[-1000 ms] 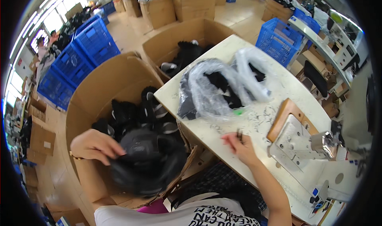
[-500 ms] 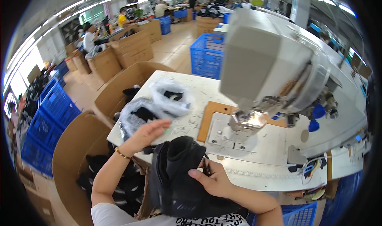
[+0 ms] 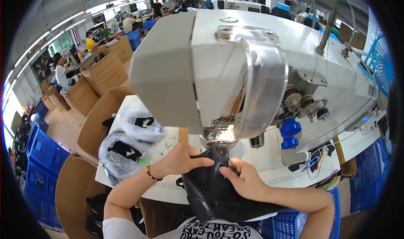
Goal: The person takes shoe uppers from a box, stitches components onto them using a sewing machine, trims threads with snips, and tosses the finished shoe uppers into a carton.
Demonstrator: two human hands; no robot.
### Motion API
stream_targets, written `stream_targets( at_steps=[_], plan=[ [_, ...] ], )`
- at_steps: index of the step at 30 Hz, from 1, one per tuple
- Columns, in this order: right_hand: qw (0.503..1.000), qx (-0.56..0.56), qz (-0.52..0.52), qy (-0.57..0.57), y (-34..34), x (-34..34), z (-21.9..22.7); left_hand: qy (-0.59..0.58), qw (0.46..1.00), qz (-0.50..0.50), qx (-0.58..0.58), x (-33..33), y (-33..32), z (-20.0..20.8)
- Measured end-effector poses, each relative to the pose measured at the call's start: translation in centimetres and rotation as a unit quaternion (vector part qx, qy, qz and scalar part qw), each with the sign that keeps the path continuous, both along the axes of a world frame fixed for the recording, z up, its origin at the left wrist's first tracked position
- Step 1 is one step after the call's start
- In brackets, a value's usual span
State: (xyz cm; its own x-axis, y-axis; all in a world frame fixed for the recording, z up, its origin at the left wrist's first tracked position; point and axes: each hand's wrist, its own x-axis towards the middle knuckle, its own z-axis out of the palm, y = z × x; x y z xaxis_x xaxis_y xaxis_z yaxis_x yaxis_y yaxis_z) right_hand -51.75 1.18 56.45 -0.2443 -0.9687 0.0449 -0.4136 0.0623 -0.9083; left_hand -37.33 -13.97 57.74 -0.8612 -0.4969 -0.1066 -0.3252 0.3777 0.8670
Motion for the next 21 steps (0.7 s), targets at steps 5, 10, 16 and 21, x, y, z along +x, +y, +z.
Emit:
stream_targets(
  at_steps=[5, 10, 16, 21],
  plan=[
    [0.995, 0.095, 0.0, -0.005, -2.0, -2.8, 0.9, 0.109, 0.98, 0.004, -0.167, -2.9, -1.7, -0.1],
    [0.997, -0.026, -0.015, 0.071, -2.1, -3.6, 1.5, 0.051, 0.973, 0.045, -0.222, -3.8, -0.5, 2.3],
    [0.979, 0.046, 0.049, 0.192, -2.2, -2.3, 1.1, 0.162, 0.931, 0.073, -0.32, -2.7, -2.3, -2.6],
    [0.972, -0.121, -0.04, 0.197, -2.7, -1.8, -1.7, 0.137, 0.94, 0.133, -0.283, -0.4, -1.1, -0.7]
  ],
)
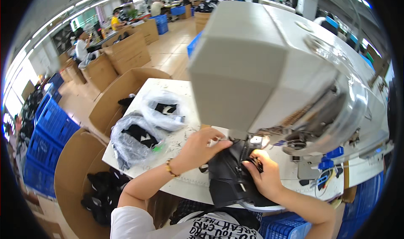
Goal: The person takes shoe uppers from a box, stitches components onto them using a sewing machine, trims threads with snips, and tosses the finished shoe uppers into a carton.
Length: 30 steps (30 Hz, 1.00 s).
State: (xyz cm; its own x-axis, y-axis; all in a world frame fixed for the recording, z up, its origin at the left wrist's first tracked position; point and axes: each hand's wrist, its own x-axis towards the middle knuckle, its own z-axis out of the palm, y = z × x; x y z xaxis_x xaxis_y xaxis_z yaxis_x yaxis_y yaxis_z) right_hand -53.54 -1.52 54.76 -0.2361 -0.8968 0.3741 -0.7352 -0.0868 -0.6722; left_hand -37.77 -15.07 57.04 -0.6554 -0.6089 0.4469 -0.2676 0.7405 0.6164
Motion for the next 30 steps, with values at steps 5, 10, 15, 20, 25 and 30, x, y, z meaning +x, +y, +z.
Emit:
stream_targets(
  at_steps=[5, 10, 15, 20, 25, 30],
  plan=[
    [1.0, 0.021, -0.011, -0.001, 0.0, 0.6, 0.0, -0.313, 0.912, 0.265, 0.023, 13.9, -8.4, -5.6],
    [0.995, 0.056, 0.006, -0.088, 0.0, 0.5, 0.6, -0.307, 0.929, 0.195, 0.066, 19.3, -11.8, -9.7],
    [0.995, 0.069, 0.008, -0.069, 0.0, 0.3, 0.7, -0.131, 0.94, 0.283, 0.14, 21.2, -11.9, -9.4],
    [0.991, 0.088, 0.015, -0.096, -0.1, 0.3, 1.2, 0.238, 0.889, 0.169, 0.353, 16.2, -8.2, -4.0],
    [0.999, 0.007, 0.039, -0.017, -0.6, -0.3, 0.5, 0.137, 0.951, -0.019, 0.277, 8.2, -1.8, 0.7],
    [0.995, 0.087, 0.044, -0.038, 0.8, -0.3, 0.0, -0.024, 0.988, -0.125, -0.093, 2.6, 1.4, 1.7]
  ],
)
